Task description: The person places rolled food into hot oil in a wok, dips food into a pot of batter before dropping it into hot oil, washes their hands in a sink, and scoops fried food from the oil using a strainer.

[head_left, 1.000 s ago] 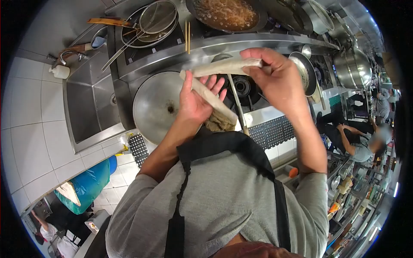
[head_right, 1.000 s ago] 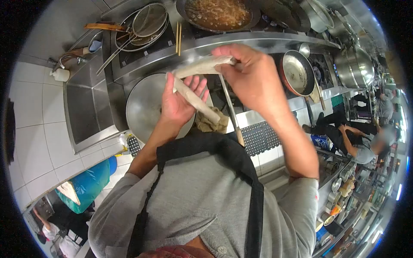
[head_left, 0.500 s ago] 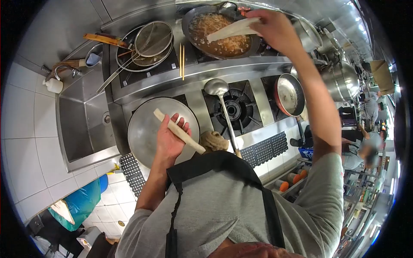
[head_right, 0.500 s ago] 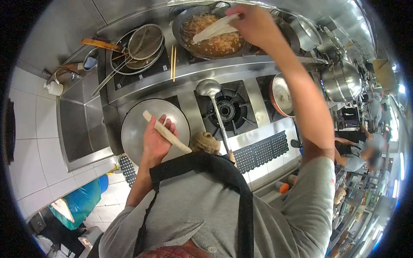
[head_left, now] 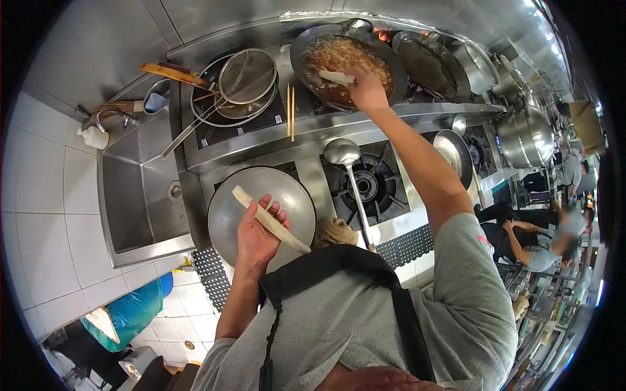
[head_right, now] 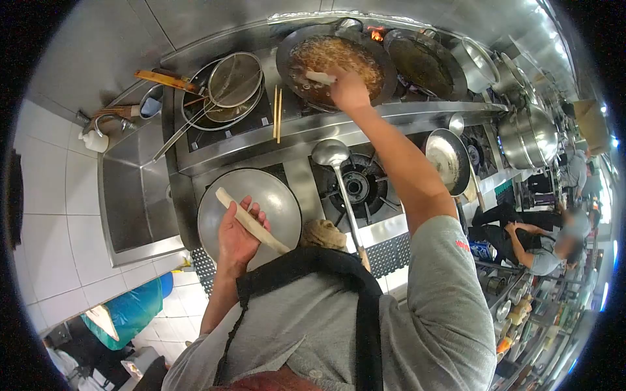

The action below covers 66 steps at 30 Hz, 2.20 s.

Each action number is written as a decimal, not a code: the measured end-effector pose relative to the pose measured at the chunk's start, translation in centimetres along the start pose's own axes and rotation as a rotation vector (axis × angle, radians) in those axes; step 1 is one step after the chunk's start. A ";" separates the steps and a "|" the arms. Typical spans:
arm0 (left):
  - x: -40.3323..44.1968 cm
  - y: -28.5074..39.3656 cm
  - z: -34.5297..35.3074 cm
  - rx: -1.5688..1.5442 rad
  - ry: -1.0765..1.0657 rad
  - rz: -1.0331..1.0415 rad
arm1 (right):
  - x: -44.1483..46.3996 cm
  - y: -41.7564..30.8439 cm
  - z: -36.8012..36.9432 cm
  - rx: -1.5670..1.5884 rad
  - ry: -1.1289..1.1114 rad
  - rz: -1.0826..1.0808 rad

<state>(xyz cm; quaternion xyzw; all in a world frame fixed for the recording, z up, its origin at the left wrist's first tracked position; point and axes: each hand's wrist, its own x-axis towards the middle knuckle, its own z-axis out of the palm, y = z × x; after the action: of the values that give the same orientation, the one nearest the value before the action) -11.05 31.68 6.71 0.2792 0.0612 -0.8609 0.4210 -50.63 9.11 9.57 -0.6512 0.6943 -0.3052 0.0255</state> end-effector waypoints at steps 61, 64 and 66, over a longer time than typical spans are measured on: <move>-1.9 -4.0 -0.6 0.464 -0.505 -0.373 | -1.0 -14.9 -26.7 -0.494 -0.288 -0.238; -1.5 -2.7 -0.7 0.517 -0.485 -0.298 | 3.7 -10.6 -20.2 -0.424 -0.199 -0.210; -1.5 -1.7 0.2 0.606 -0.470 -0.219 | 5.7 -8.8 -15.7 -0.396 -0.172 -0.202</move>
<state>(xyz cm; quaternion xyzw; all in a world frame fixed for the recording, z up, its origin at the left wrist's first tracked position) -11.67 33.73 7.41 0.1779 -0.2643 -0.9202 0.2275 -50.44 10.29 28.38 -0.7334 0.6671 -0.1073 -0.0742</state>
